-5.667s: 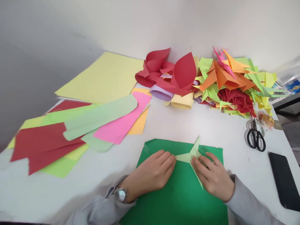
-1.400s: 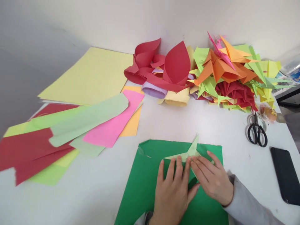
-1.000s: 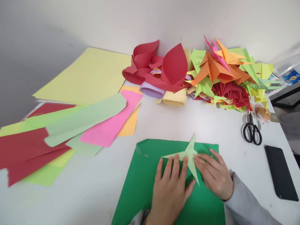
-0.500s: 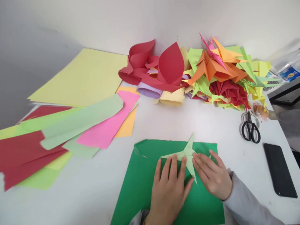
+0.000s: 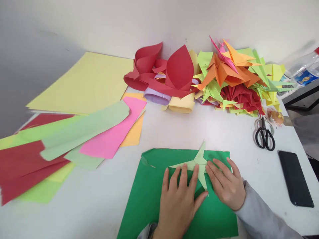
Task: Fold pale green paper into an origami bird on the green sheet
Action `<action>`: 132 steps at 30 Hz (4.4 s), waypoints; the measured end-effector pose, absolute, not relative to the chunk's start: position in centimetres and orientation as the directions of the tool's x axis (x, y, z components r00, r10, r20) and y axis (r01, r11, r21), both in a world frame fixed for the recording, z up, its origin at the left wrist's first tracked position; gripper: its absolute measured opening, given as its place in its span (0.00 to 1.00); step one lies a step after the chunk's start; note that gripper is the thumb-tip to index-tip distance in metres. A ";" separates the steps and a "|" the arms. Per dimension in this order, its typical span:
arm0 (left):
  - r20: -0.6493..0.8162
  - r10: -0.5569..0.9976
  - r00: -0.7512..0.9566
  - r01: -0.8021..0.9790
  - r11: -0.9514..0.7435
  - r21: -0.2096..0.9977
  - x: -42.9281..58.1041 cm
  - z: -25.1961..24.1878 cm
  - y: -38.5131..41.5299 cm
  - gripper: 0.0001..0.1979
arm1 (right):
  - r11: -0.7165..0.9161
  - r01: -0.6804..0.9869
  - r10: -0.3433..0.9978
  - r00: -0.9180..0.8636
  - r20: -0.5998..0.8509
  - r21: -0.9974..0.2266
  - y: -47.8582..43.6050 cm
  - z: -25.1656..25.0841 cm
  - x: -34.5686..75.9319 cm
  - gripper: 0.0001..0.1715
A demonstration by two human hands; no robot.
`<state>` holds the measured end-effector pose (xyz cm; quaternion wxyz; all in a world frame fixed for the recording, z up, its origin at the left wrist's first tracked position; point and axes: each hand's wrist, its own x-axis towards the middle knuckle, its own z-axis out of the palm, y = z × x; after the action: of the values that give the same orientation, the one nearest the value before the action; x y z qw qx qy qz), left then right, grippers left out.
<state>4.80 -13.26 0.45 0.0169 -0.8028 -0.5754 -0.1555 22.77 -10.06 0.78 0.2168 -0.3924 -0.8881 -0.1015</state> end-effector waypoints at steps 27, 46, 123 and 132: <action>0.259 0.925 0.280 0.935 -0.324 0.147 5.0 0.5 -13.4 0.24 | 0.548 0.832 0.783 -0.475 0.402 -0.084 -9.7 0.8 23.4 0.17; 0.219 0.935 0.279 0.928 -0.321 0.188 5.2 0.4 -13.5 0.24 | 0.515 0.853 0.816 -0.458 0.353 -0.083 -9.8 1.0 22.7 0.18; 0.342 0.897 0.281 0.948 -0.315 0.047 3.0 -0.4 -14.1 0.29 | 0.532 0.846 0.827 -0.524 0.201 0.017 -11.6 1.5 19.8 0.19; 0.339 0.886 0.315 0.945 -0.326 -0.025 2.8 -0.4 -14.0 0.35 | 0.533 0.846 0.827 -0.523 0.205 0.011 -11.6 1.5 19.9 0.18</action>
<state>2.80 -13.98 -0.43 0.1102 -0.8033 -0.5700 -0.1330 19.86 -11.60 1.54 0.0876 -0.4803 -0.8710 -0.0547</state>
